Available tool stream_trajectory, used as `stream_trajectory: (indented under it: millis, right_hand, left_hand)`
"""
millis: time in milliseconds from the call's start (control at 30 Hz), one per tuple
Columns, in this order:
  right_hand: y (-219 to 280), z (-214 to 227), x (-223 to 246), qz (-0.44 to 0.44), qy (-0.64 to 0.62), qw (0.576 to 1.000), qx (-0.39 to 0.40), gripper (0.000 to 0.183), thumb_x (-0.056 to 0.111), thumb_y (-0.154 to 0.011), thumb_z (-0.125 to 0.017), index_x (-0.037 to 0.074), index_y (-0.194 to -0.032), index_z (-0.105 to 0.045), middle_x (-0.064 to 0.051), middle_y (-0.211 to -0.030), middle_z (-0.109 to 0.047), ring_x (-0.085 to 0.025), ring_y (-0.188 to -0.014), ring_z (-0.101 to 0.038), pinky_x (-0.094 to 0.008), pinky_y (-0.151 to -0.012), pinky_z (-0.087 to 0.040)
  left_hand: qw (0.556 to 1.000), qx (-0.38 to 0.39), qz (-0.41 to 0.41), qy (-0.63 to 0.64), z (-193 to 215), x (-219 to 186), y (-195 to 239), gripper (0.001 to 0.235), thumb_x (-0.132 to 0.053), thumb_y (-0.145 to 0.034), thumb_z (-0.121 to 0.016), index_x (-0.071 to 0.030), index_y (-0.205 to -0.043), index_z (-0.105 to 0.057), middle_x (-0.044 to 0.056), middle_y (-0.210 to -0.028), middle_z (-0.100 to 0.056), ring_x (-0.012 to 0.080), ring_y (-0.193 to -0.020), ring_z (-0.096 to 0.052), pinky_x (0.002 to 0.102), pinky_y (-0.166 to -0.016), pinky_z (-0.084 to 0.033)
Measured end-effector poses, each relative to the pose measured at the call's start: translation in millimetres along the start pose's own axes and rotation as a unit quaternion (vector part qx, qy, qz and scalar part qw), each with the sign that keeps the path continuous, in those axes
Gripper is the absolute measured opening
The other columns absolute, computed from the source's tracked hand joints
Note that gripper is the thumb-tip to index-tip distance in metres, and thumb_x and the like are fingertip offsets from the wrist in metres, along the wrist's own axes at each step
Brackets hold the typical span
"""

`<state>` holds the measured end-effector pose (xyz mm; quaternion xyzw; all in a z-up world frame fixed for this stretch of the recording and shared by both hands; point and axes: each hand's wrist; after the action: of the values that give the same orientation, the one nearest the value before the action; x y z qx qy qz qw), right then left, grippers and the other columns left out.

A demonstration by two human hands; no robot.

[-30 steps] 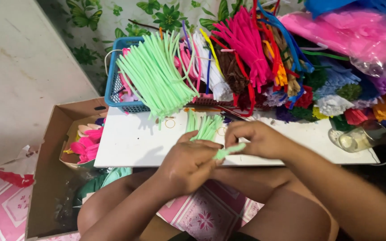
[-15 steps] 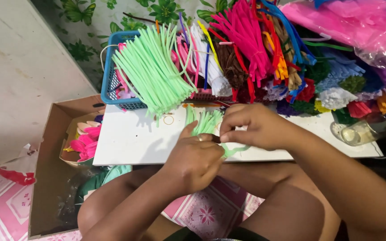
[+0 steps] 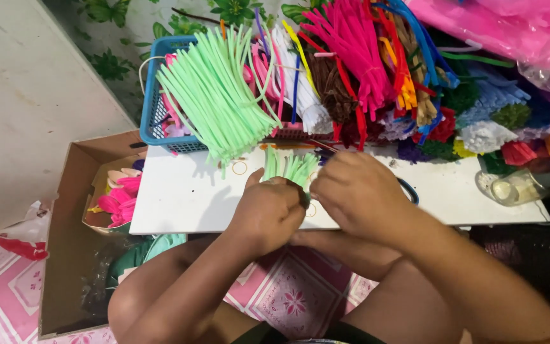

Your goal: Assembling green pipe cleaners into bundles using rubber bands to create leaf components for artificial flowers.

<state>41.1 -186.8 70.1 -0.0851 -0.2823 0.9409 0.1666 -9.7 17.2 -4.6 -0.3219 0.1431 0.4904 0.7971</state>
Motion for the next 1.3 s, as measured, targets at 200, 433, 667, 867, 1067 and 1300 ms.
stream_trajectory:
  millis: [200,433,667,867,1067,1300]
  right_hand:
    - [18,-25,-36,-0.199,-0.552,0.798,0.140,0.015,0.016,-0.087,-0.078,0.005,-0.080,-0.072,-0.008,-0.075,-0.067,-0.022,-0.075,-0.065,-0.040,-0.071,-0.053]
    - [33,-67,6,-0.243,-0.484,0.830,-0.133,0.012,0.007,-0.092,-0.075,-0.002,-0.086,-0.070,-0.010,-0.082,-0.065,-0.020,-0.076,-0.065,-0.034,-0.073,-0.052]
    - [3,-34,-11,0.000,0.017,1.000,-0.019,0.020,0.026,-0.093,-0.065,0.013,-0.077,-0.063,-0.004,-0.073,-0.056,-0.027,-0.069,-0.059,-0.039,-0.061,-0.049]
    - [9,-8,-20,-0.051,-0.224,0.938,0.261,0.018,0.023,-0.090,-0.067,0.008,-0.081,-0.062,-0.015,-0.072,-0.064,-0.041,-0.076,-0.067,-0.052,-0.065,-0.053]
    - [91,-68,-20,-0.252,-0.458,0.827,0.206,0.014,0.017,-0.090,-0.073,0.006,-0.081,-0.073,-0.008,-0.074,-0.070,-0.024,-0.075,-0.069,-0.042,-0.070,-0.056]
    - [92,-71,12,-0.326,-0.366,0.867,-0.093,0.017,0.020,-0.087,-0.080,0.008,-0.079,-0.071,-0.003,-0.071,-0.060,-0.019,-0.069,-0.060,-0.032,-0.069,-0.051]
  left_hand:
    - [0.983,0.010,-0.169,0.072,17,0,2,0.018,-0.030,-0.097,-0.060,-0.019,-0.088,-0.070,0.002,-0.081,-0.072,0.0245,-0.099,-0.069,0.059,-0.115,-0.027]
    - [0.932,-0.104,0.020,0.347,0,-7,-4,0.034,-0.019,-0.099,-0.066,-0.014,-0.066,-0.067,-0.001,-0.058,-0.060,0.0246,-0.069,-0.063,0.045,-0.094,-0.049]
    - [0.940,-0.025,0.179,0.289,-17,15,-1,0.020,-0.019,-0.086,-0.065,-0.011,-0.067,-0.065,0.007,-0.057,-0.053,0.0218,-0.064,-0.055,0.039,-0.070,-0.048]
    - [0.991,0.101,-0.089,-0.028,-21,13,13,0.027,-0.030,-0.094,-0.056,-0.012,-0.087,-0.075,0.012,-0.077,-0.072,0.0352,-0.098,-0.066,0.064,-0.112,-0.027]
    - [0.962,-0.035,-0.220,-0.157,-18,5,5,0.020,-0.031,-0.089,-0.065,-0.014,-0.094,-0.074,0.008,-0.091,-0.072,0.0342,-0.118,-0.058,0.082,-0.109,-0.020]
    - [0.919,-0.082,0.147,0.357,-20,2,9,0.055,-0.025,-0.081,-0.085,-0.013,-0.130,-0.065,0.014,-0.123,-0.072,0.0337,-0.123,-0.065,0.051,-0.104,-0.047]
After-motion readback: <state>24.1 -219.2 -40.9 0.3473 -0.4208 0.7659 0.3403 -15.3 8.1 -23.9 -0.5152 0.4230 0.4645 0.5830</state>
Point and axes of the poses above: each hand's wrist, its own y-axis away from the middle knuckle, its own z-axis out of the back of the hand, x = y × z
